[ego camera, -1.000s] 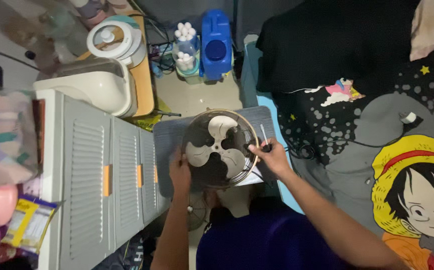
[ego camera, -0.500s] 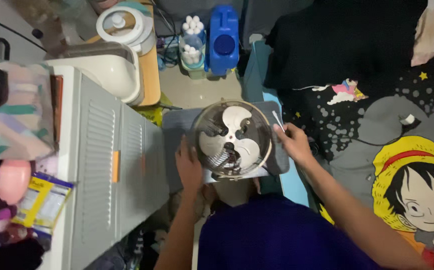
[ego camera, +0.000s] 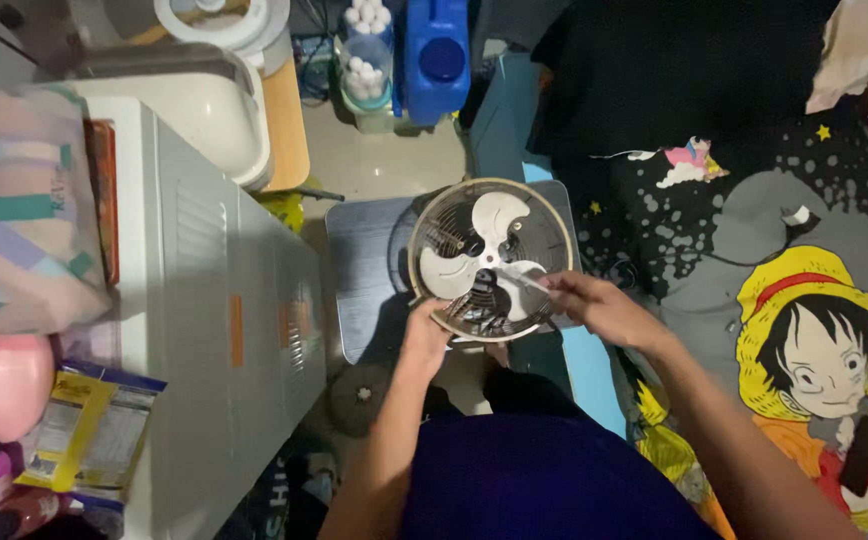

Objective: The person disassembles an electric fan by removing the front grille and fan blades, then reassembles it by placing the blades back and securing the grille with a screwdriver.

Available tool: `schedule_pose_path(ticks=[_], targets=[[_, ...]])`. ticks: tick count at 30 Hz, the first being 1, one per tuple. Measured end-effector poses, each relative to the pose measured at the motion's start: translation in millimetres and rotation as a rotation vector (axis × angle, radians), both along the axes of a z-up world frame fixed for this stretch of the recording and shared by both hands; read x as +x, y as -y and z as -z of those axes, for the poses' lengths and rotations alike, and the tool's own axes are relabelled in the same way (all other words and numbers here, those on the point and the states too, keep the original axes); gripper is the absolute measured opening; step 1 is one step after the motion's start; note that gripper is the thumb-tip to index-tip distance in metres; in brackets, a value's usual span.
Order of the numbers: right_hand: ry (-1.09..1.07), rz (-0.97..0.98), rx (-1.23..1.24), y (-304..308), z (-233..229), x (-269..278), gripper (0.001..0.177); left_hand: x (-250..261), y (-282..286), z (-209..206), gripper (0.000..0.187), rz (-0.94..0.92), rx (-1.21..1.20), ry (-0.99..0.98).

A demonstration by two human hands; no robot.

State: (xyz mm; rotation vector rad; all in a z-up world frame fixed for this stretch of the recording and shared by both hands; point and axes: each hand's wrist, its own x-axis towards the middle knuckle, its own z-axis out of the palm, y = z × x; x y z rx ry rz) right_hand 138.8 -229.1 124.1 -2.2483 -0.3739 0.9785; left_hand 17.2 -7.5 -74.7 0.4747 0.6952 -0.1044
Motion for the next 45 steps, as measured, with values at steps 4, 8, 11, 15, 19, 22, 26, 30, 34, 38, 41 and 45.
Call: schedule_pose_path(ticks=[4, 8, 11, 15, 19, 22, 26, 30, 34, 38, 41, 45], targets=[[0.253, -0.22, -0.086, -33.9, -5.4, -16.4, 0.029, 9.8, 5.9, 31.7, 0.042, -0.09, -0.296, 0.049], [0.423, -0.34, -0.309, -70.5, -5.9, -23.8, 0.025, 15.2, 12.1, 56.3, 0.037, -0.088, -0.341, 0.046], [0.437, -0.353, -0.246, -84.0, -5.0, -23.3, 0.025, 15.6, 16.5, 65.7, 0.032, -0.088, -0.333, 0.028], [0.472, -0.33, -0.244, -91.0, 1.4, -26.8, 0.022, 14.2, 19.2, 65.5, 0.024, -0.083, -0.383, 0.027], [0.498, -0.359, -0.284, -98.8, 5.2, -27.0, 0.025, 17.8, 17.8, 53.8, 0.021, -0.134, -0.371, 0.018], [0.469, -0.367, -0.353, -103.9, 7.2, -26.5, 0.027, 16.6, 17.2, 45.4, 0.021, -0.156, -0.386, 0.021], [0.505, -0.378, -0.329, -107.0, 11.2, -24.6, 0.029, 1.5, 9.6, 31.7, 0.024, -0.101, -0.351, 0.28], [0.486, -0.387, -0.299, -106.2, 18.3, -16.3, 0.033, -1.8, 3.4, 10.9, 0.032, -0.046, -0.269, 0.215], [0.459, -0.524, -0.261, -105.9, 23.4, -1.7, 0.038, 4.9, -1.4, -7.7, 0.049, -0.023, -0.156, 0.118], [0.571, -0.576, -0.415, -110.1, 23.9, 4.3, 0.036, 12.5, -2.9, -19.8, 0.06, -0.071, -0.153, 0.181], [0.466, -0.605, -0.58, -114.5, 22.9, 4.2, 0.03, 15.6, -4.3, -25.1, 0.066, -0.066, -0.18, 0.1], [0.641, -0.967, -0.636, -123.8, 24.2, 2.8, 0.022, 16.9, -4.7, -30.7, 0.07, -0.066, -0.151, 0.032]])
